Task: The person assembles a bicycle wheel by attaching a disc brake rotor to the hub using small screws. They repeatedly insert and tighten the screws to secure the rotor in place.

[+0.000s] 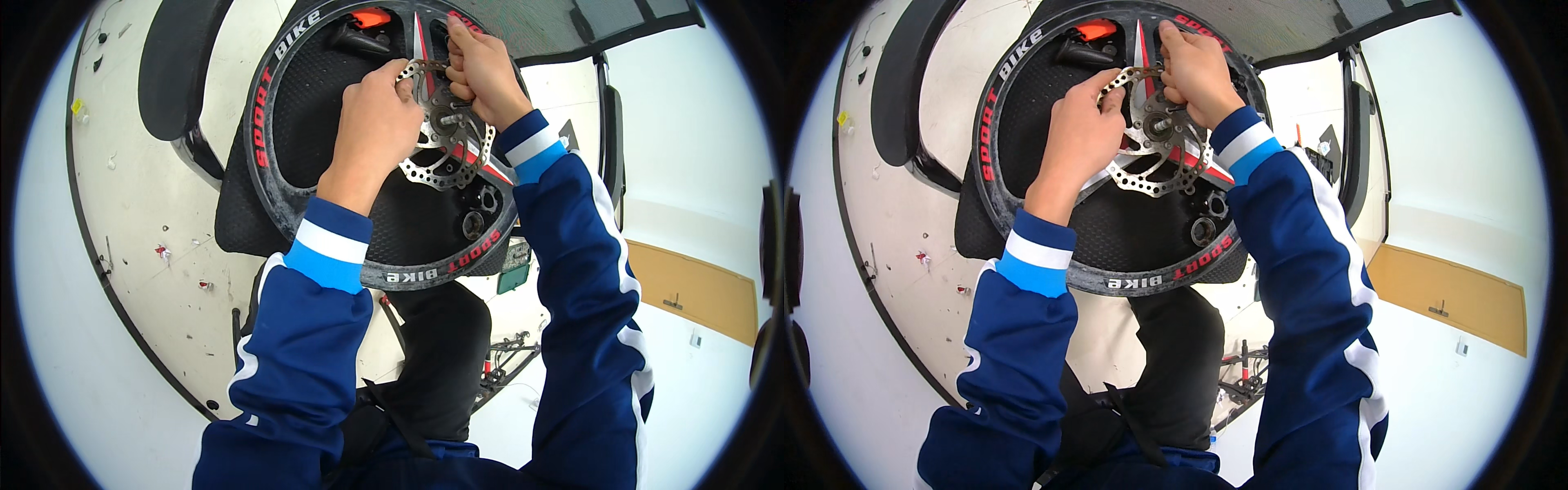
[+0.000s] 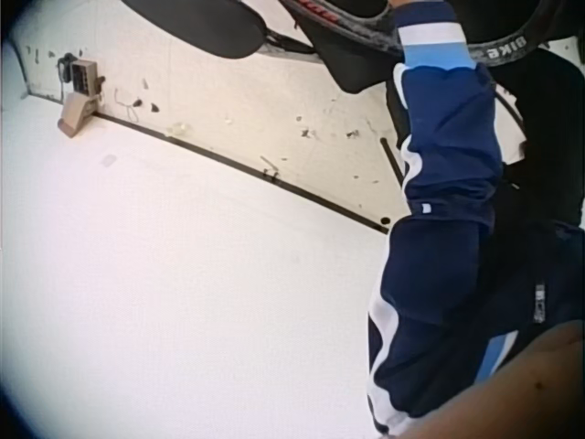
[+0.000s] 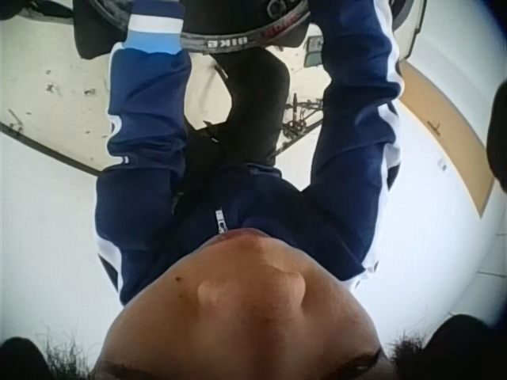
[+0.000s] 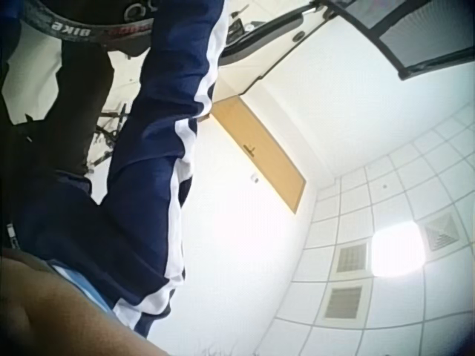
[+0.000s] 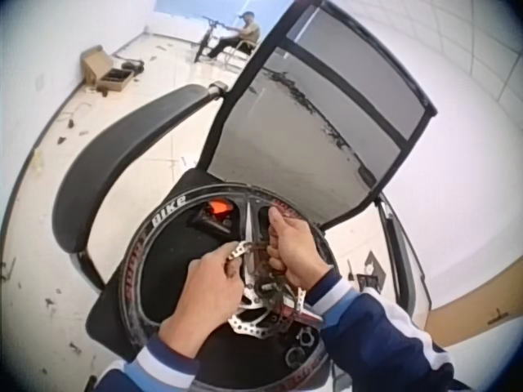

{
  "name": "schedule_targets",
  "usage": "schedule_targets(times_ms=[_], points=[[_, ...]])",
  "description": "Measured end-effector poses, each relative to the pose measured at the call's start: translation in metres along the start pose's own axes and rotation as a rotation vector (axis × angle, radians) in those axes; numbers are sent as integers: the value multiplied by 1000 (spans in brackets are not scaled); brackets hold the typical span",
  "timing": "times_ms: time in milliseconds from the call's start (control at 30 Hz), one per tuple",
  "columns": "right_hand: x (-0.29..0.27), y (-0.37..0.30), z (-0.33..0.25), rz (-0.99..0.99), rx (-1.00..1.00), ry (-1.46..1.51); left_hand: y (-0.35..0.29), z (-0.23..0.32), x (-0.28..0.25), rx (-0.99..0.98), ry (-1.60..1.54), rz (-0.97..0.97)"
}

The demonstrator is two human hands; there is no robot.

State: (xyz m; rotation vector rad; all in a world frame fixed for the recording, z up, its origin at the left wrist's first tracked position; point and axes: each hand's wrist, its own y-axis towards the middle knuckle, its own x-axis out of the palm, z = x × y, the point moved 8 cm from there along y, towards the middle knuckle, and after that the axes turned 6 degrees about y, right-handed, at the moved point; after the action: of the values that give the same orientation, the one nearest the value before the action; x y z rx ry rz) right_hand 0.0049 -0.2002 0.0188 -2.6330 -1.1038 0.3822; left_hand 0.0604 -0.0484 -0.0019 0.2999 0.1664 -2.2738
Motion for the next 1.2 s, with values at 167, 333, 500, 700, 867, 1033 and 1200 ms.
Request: schedule_targets(times_ms=[167, 333, 500, 700, 867, 1033, 1200], points=[[15, 2, -13, 9, -292, -479, 1, 3, 0, 29, -21, 3], [11, 1, -17, 91, -332, -599, 2, 4, 1, 21, -25, -1], [18, -2, -16, 104, -292, -593, 2, -1, 2, 4, 1, -5], [40, -13, -30, -32, -472, -825, 2, 0, 1, 14, -27, -9], [51, -31, -49, -47, -843, -1262, 3, -1, 3, 13, -59, -12], [60, -32, -38, -68, -1060, -1346, 4, -8, 6, -45, -117, -30], [64, -34, -39, -172, -1103, -1322, 2, -3, 1, 57, -73, 49]])
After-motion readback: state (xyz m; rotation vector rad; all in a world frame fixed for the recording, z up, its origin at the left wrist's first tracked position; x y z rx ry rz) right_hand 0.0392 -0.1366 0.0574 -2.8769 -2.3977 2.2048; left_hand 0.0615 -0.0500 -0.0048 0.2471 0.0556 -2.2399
